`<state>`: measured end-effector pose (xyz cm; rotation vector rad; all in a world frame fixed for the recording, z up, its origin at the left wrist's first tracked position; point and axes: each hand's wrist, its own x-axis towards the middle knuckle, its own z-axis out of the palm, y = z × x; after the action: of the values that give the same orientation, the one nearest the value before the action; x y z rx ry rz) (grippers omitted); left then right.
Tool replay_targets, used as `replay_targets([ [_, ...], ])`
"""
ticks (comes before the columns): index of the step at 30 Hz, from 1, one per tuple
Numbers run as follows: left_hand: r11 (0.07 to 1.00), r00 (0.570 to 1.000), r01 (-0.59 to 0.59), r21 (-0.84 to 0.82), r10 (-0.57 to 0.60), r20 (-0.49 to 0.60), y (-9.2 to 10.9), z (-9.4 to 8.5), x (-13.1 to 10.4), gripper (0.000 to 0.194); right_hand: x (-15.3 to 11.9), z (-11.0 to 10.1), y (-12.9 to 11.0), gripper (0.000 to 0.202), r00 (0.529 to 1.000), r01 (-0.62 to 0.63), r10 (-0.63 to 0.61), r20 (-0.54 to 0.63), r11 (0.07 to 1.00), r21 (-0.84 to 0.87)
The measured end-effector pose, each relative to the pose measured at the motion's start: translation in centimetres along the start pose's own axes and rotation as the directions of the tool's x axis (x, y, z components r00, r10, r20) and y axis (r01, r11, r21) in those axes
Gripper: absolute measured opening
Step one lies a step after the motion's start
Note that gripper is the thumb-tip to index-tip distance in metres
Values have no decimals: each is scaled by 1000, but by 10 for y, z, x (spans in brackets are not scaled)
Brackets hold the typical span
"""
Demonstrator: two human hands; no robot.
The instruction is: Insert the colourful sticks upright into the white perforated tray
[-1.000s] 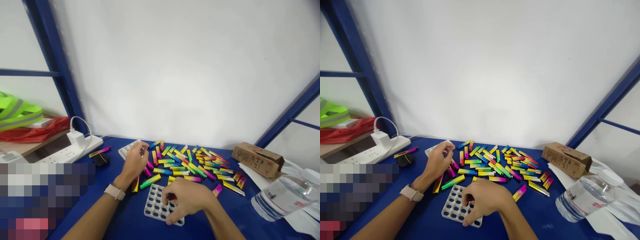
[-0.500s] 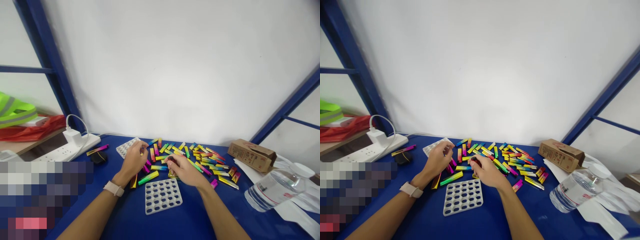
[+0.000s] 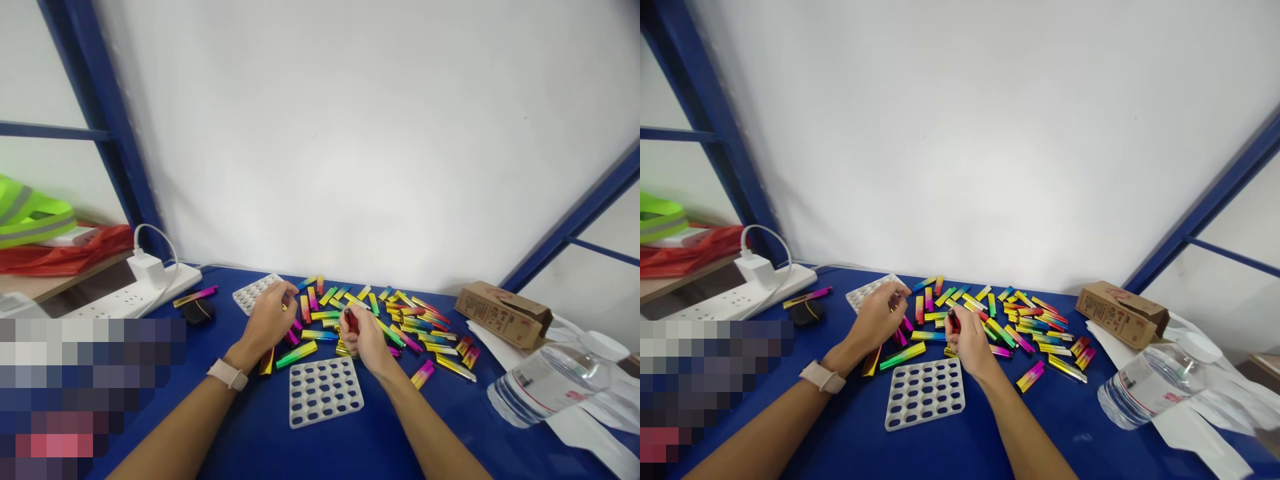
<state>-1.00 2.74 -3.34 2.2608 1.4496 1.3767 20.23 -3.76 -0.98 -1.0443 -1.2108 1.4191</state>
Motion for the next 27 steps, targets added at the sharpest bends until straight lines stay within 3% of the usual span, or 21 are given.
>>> replay_targets([
  [16,997,999,41,72,-40,-20,-11,-2,4,15,-4,6,-2,43,993,111,-112,-24,994,-9],
  [20,995,999,41,86,-38,-31,-14,-1,4,16,-7,4,-4,33,983,165,-162,81,986,-35],
  [23,995,999,50,86,-48,-22,-14,-1,4,16,-12,7,-8,24,967,223,-196,163,959,-175],
  [27,995,999,35,97,-35,1,-11,-1,4,16,-21,18,-15,17,912,396,-306,272,830,-394],
])
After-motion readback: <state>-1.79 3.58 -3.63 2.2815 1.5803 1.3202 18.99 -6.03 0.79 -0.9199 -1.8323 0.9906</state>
